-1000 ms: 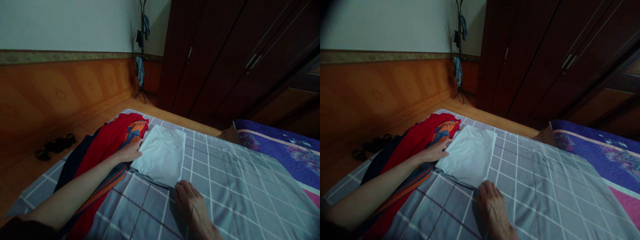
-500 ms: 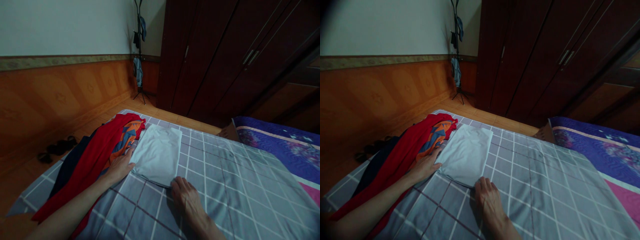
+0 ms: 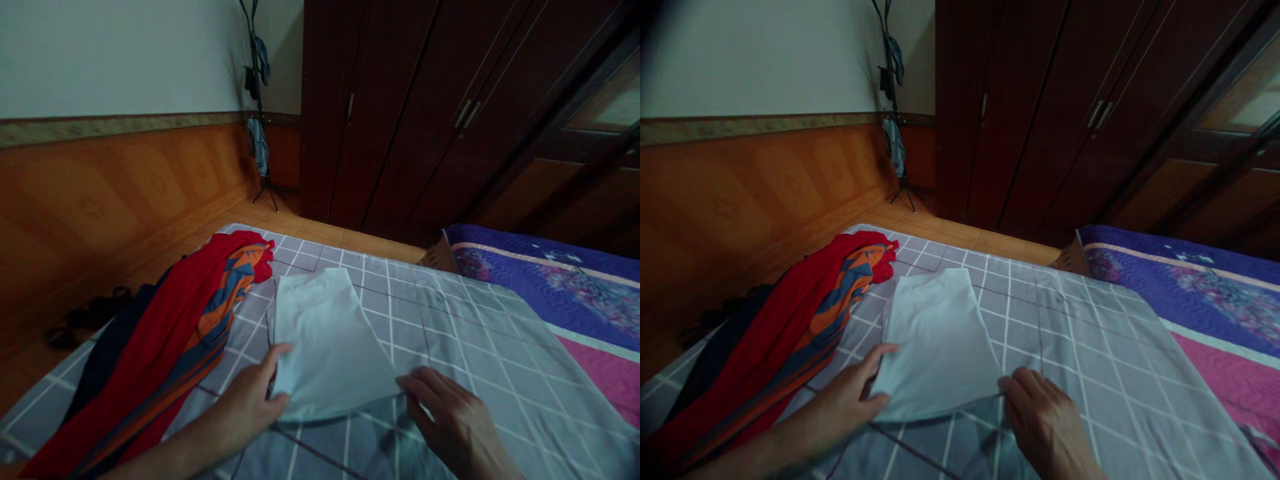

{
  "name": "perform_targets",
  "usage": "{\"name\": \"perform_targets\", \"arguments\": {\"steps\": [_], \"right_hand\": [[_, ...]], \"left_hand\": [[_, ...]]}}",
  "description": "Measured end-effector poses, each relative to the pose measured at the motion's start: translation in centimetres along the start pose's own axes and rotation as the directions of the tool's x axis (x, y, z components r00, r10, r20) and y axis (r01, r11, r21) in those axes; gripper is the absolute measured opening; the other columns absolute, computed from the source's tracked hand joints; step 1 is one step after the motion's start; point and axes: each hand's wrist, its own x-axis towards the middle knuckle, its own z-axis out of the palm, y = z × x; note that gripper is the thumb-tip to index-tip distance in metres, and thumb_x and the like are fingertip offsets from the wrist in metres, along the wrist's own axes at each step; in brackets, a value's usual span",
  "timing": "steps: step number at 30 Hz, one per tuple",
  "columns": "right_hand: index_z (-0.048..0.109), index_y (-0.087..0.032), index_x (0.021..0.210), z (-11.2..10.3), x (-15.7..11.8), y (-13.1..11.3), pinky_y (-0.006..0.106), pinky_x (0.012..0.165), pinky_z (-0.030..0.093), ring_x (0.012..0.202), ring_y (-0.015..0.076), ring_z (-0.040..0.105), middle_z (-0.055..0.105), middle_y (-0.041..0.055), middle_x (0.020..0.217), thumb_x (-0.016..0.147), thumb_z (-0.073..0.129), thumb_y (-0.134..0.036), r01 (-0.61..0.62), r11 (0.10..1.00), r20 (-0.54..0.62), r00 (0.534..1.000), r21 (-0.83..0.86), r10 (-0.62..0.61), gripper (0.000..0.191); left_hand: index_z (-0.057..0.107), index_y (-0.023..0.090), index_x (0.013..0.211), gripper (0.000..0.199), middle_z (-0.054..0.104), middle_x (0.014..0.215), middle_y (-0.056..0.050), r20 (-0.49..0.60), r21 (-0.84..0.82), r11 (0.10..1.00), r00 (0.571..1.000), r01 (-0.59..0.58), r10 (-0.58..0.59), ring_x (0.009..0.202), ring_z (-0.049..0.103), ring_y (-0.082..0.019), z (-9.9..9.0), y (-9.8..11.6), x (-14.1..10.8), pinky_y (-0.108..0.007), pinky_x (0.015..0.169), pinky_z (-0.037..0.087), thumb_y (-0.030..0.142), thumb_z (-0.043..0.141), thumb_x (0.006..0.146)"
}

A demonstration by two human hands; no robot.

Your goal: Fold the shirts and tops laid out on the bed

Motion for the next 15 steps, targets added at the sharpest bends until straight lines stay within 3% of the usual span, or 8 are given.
{"name": "perform_targets", "arguments": {"steps": [2,3,6,8,10,13,15], "right_hand": [[0.061,-0.022,0.093,0.0,-2.0,0.8,0.022,0.055,0.047,0.063,0.0127,0.062,0.064,0.0028,0.081,0.085,0.039,-0.009,-0.022,1.0,0.018,1.0,-0.013,0.023,0.027],[0.06,-0.022,0.098,0.0,-2.5,1.0,0.022,0.056,0.049,0.065,0.013,0.064,0.065,0.0038,0.086,0.084,0.038,-0.01,-0.025,1.0,0.014,1.0,-0.019,0.025,0.029],[0.055,-0.02,0.112,0.4,-2.3,-0.3,0.023,0.065,0.053,0.079,0.0151,0.066,0.066,0.0071,0.098,0.085,0.04,-0.012,0.001,1.0,-0.025,1.0,0.025,0.0,0.032],[0.054,-0.02,0.112,1.0,-0.8,-2.5,0.023,0.068,0.053,0.081,0.0151,0.066,0.066,0.0064,0.098,0.085,0.041,-0.011,0.044,0.99,-0.017,0.999,0.136,-0.042,0.031],[0.055,-0.021,0.105,2.0,1.1,-5.5,0.024,0.066,0.051,0.077,0.015,0.064,0.065,0.0042,0.092,0.083,0.046,-0.01,0.078,0.959,0.054,0.994,0.271,-0.096,0.027],[0.057,-0.022,0.091,4.0,3.6,-9.7,0.027,0.056,0.047,0.07,0.0172,0.062,0.063,0.0015,0.082,0.078,0.06,-0.014,0.077,0.928,0.181,0.972,0.364,-0.152,0.015],[0.057,-0.021,0.085,5.4,4.6,-11.8,0.029,0.054,0.045,0.069,0.0198,0.061,0.062,0.002,0.081,0.072,0.07,-0.023,0.07,0.929,0.226,0.961,0.362,-0.16,0.018]], "left_hand": [[0.039,0.022,0.135,0.066,0.061,0.071,0.005,0.119,-0.044,0.999,0.992,-0.031,0.036,0.066,0.056,-0.014,1.0,-0.3,-0.4,-0.022,0.062,0.037,0.021,0.057,0.07],[0.042,0.022,0.133,0.063,0.062,0.071,0.005,0.125,-0.058,0.998,0.991,-0.039,0.046,0.066,0.057,-0.014,0.9,-0.6,-0.1,-0.022,0.062,0.038,0.024,0.057,0.072],[0.054,0.02,0.119,0.04,0.063,0.069,0.003,-0.081,-0.046,0.999,0.996,-0.03,0.027,0.063,0.059,-0.015,-1.7,-1.8,2.6,-0.023,0.059,0.039,0.032,0.05,0.081],[0.059,0.018,0.107,0.029,0.065,0.071,0.0,-0.232,0.047,0.998,0.972,-0.035,0.045,0.066,0.061,-0.016,-3.9,-2.7,5.1,-0.024,0.061,0.04,0.03,0.047,0.083],[0.062,0.018,0.096,0.021,0.067,0.075,-0.002,-0.303,0.16,0.987,0.951,-0.012,0.061,0.073,0.063,-0.017,-5.3,-3.6,7.3,-0.024,0.067,0.041,0.024,0.048,0.081],[0.065,0.017,0.092,0.019,0.068,0.077,-0.003,-0.316,0.219,0.975,0.947,0.018,0.053,0.075,0.063,-0.018,-5.3,-4.4,9.4,-0.024,0.067,0.041,0.02,0.054,0.076],[0.065,0.017,0.093,0.02,0.068,0.074,-0.003,-0.317,0.218,0.976,0.947,0.027,0.044,0.072,0.063,-0.018,-4.5,-4.7,10.0,-0.024,0.064,0.04,0.02,0.057,0.074]]}}
